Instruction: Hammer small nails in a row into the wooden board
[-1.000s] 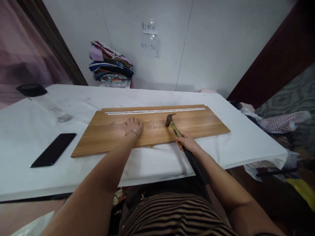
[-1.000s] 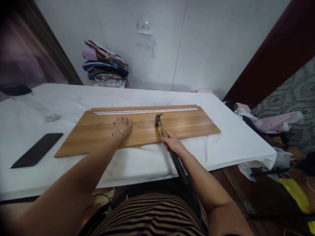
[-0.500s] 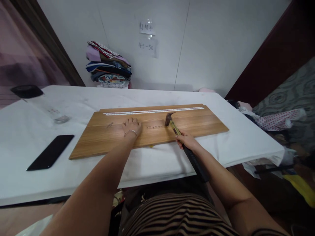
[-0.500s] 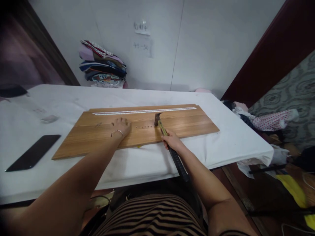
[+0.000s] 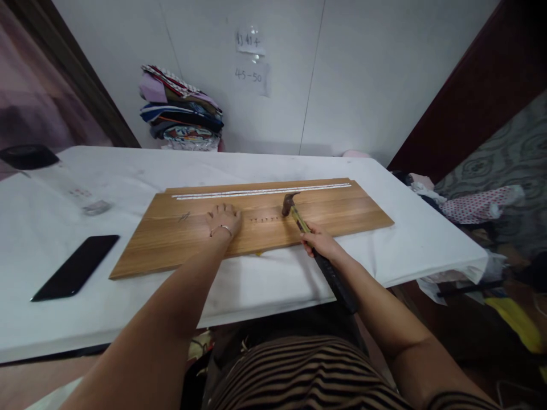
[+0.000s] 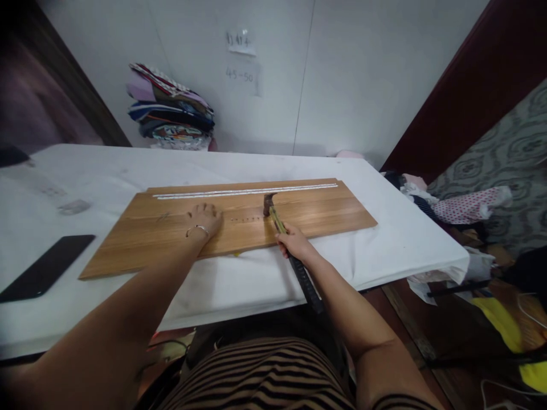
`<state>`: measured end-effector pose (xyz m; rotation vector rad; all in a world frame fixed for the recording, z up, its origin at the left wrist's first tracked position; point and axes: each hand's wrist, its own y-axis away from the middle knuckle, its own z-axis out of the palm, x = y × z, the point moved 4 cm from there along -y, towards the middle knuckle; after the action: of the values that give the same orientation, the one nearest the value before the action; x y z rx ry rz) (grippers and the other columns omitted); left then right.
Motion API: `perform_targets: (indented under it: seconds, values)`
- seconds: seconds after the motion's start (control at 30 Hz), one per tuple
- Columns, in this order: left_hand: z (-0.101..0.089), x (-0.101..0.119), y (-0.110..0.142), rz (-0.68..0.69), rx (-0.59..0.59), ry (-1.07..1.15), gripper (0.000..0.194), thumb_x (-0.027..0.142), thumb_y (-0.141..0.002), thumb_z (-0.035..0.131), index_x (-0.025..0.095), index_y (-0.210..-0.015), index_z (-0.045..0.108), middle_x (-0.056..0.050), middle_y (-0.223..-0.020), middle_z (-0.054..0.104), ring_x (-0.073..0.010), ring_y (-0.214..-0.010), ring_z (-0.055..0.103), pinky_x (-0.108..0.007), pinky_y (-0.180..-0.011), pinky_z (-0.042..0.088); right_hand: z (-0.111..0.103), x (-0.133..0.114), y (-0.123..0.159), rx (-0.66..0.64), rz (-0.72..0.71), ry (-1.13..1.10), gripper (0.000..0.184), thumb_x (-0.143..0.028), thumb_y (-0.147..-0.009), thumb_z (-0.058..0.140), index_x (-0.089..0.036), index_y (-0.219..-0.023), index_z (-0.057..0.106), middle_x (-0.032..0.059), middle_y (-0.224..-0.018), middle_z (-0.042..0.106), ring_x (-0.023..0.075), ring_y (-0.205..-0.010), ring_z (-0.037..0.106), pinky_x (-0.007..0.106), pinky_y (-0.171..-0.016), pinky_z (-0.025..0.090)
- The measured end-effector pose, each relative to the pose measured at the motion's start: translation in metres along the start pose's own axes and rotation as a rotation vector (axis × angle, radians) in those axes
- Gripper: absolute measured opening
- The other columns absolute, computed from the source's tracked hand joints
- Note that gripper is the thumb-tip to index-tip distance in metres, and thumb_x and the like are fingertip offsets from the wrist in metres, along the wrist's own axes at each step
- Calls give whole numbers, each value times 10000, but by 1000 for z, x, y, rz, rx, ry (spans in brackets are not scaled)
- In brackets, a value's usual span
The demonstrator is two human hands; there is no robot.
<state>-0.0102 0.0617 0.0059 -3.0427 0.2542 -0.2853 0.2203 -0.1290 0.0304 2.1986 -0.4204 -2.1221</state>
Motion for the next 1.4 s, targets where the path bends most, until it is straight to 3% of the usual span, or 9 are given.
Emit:
perform_targets:
  seconds: [0.73,1.4]
  values:
    - [2,-1,-2,-5,15,-13,529,407,-963,299,163,-1292,633,-187,-1446,579,-338,-1375,449,-530,-1099,352,2,1,-3,-30,0,29,275,-271,-718,605,-226,-982,543,-114,-530,514,83,-364,441,201,-339,345]
    - [0,0,-1,0,9,23,529,391,-952,317,143,-1307,621,-210,-1459,557,-354,-1380,439,-534,-1106,334,-2,-2,0,6,-14,43,226,-307,-695,610,-234,-873,493,-107,-523,504,89,-360,431,214,-331,349]
